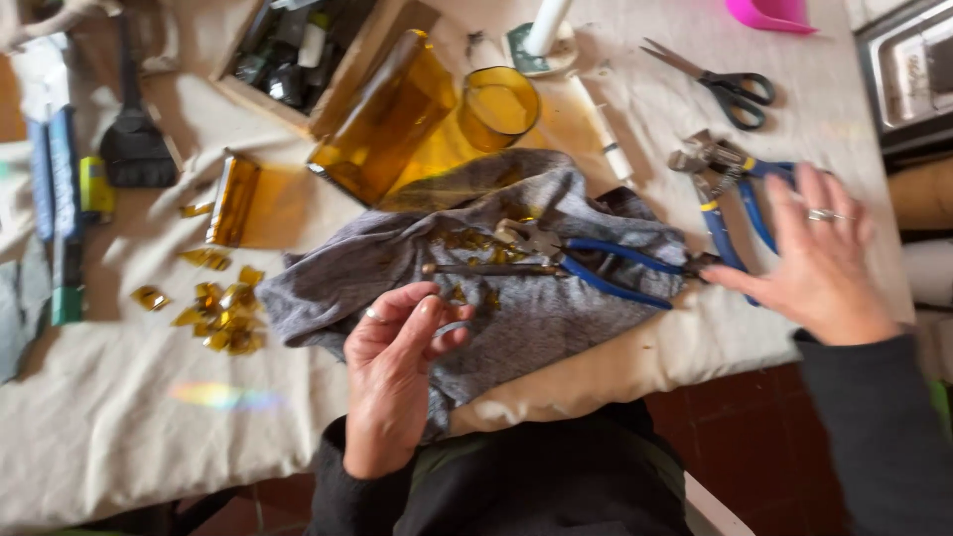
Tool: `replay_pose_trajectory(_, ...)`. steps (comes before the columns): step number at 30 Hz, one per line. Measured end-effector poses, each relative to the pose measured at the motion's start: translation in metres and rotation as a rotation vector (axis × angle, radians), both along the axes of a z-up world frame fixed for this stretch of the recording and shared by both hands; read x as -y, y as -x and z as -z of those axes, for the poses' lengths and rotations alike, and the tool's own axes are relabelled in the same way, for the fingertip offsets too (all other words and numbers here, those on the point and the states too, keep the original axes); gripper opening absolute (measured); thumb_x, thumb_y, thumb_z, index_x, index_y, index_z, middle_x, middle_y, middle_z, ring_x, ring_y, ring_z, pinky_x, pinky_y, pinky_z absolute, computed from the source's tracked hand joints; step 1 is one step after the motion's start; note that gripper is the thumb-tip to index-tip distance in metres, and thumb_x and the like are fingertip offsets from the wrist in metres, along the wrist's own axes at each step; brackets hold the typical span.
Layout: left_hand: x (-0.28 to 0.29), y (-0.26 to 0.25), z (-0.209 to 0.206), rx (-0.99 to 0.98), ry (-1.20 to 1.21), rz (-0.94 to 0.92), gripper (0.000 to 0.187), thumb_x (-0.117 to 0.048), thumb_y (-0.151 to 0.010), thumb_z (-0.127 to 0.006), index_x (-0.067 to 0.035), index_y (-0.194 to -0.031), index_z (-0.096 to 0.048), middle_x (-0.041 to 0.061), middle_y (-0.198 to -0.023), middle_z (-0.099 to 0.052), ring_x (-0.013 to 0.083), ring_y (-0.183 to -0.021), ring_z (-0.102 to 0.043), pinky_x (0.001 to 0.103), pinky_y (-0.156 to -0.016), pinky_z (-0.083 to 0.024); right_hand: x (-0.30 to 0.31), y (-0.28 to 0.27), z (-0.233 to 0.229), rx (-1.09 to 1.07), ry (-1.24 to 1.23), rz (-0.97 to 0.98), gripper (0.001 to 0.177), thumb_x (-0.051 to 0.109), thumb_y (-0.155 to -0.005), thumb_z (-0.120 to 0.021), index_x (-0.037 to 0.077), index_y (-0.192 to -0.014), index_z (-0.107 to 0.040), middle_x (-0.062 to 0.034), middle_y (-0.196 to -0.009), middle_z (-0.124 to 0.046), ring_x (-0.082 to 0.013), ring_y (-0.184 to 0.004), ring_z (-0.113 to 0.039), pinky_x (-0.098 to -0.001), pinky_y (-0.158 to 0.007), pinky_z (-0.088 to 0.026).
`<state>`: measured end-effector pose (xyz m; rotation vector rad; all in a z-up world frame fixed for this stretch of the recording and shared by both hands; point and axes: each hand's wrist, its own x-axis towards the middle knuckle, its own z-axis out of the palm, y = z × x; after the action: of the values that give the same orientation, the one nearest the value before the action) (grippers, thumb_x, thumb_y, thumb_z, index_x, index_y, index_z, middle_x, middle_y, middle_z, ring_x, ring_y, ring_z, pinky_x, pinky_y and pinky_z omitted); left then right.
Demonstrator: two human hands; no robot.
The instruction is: Cutting and shaping small pieces of brown glass using a glass cutter and nippers.
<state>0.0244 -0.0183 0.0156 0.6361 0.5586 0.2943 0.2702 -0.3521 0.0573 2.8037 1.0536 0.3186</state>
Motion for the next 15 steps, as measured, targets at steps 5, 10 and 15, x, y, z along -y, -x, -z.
replay_pose_trajectory(5,0.004,0.002,0.003,-0.033,-0.039,-0.088,0.025,0.003,-0.094,-0.069,0.002,-0.119,-0.065,0.011,-0.104,-0.071,0.0217,-0.091,-0.073,0.032,-0.082,-0.059,0.065,-0.05,0.031,0.32,0.449,-0.338,0.112,0.062,-0.06,-0.077,-0.003,-0.147,-0.048,-0.027,-0.147,-0.046,-0.0403,-0.131,-0.05,-0.0547,-0.104,-0.04)
replay_pose_trajectory(10,0.011,0.013,0.016,0.129,-0.023,-0.174,0.035,0.005,-0.093,-0.071,0.002,-0.128,-0.063,0.009,-0.105,-0.069,0.0213,-0.096,-0.073,0.032,-0.088,-0.059,-0.145,0.105,0.086,1.45,0.594,-1.22,0.06,0.03,-0.097,-0.041,-0.001,-0.147,-0.051,-0.018,-0.143,-0.055,-0.0228,-0.122,-0.058,-0.0395,-0.103,-0.046)
replay_pose_trajectory(15,0.025,0.014,0.043,0.17,0.019,-0.178,0.031,0.006,-0.095,-0.072,0.005,-0.125,-0.064,0.013,-0.108,-0.071,0.0223,-0.101,-0.073,0.031,-0.092,-0.059,-0.179,0.132,0.084,2.087,0.721,-1.46,0.049,0.022,-0.103,-0.039,-0.001,-0.144,-0.054,-0.015,-0.137,-0.059,-0.018,-0.116,-0.06,-0.035,-0.1,-0.048)
